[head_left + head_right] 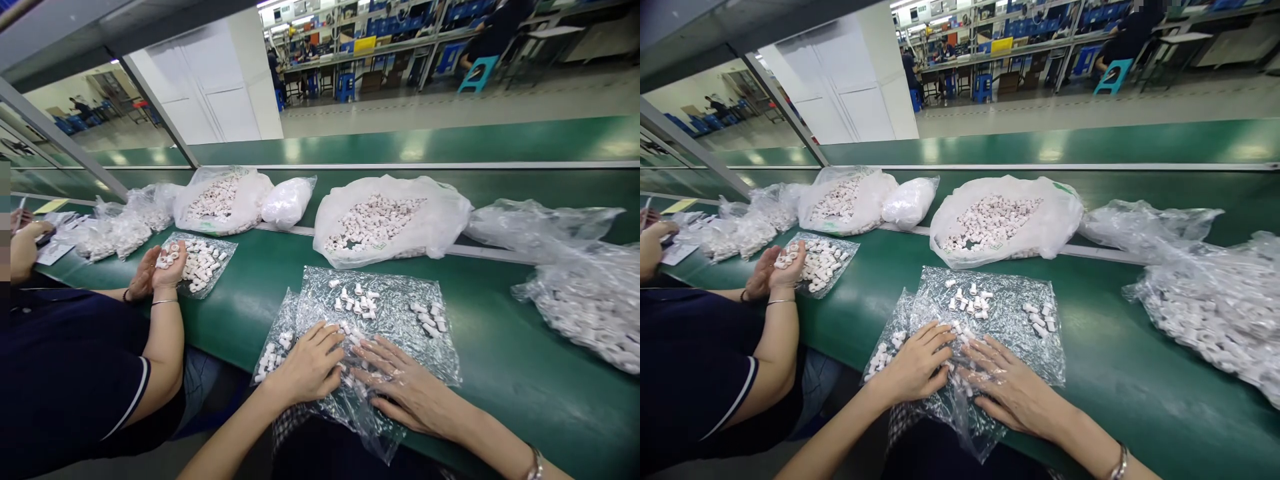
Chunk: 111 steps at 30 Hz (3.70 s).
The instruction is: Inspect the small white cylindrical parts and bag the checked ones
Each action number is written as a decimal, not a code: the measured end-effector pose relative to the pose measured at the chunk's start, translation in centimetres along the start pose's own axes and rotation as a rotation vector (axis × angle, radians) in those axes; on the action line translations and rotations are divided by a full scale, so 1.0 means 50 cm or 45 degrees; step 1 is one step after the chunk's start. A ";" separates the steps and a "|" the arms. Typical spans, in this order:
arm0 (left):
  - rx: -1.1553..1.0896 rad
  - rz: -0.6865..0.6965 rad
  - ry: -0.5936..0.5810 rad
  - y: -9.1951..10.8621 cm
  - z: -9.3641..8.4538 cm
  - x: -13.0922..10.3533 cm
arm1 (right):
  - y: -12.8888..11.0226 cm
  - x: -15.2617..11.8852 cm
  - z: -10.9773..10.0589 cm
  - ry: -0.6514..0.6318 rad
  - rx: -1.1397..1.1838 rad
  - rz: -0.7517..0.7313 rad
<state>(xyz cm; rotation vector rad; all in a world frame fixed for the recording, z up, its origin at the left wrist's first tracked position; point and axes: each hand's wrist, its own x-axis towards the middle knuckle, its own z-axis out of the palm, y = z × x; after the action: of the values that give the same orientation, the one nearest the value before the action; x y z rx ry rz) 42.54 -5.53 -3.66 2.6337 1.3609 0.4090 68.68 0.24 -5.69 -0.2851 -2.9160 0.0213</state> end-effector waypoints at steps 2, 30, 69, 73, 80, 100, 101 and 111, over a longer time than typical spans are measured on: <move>-0.005 0.002 -0.001 -0.001 0.000 0.000 | 0.000 0.000 0.000 -0.001 0.009 0.000; -0.101 -0.047 0.001 0.001 0.009 -0.009 | -0.086 0.007 -0.008 0.081 -0.183 0.239; -0.116 -0.060 0.037 0.000 0.013 -0.012 | -0.112 -0.061 -0.006 0.212 -0.036 0.531; -0.108 -0.059 0.042 0.001 0.012 -0.011 | -0.121 -0.085 -0.007 0.194 -0.031 0.522; -0.106 -0.063 0.034 -0.001 0.013 -0.013 | -0.138 -0.060 -0.014 0.223 0.070 0.516; -0.134 -0.088 0.018 -0.002 0.018 -0.015 | -0.100 0.000 -0.001 0.339 -0.091 0.642; -0.136 -0.090 0.018 -0.002 0.018 -0.014 | -0.100 -0.001 0.001 0.334 -0.098 0.648; -0.133 -0.080 0.013 -0.003 0.016 -0.015 | -0.123 -0.014 -0.011 0.297 -0.010 0.590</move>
<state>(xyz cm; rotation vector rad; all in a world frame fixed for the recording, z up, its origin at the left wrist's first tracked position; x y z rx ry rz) 42.27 -6.06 -4.57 2.5014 1.3821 0.4720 68.32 -5.93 -5.09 -0.8919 -2.5582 0.0445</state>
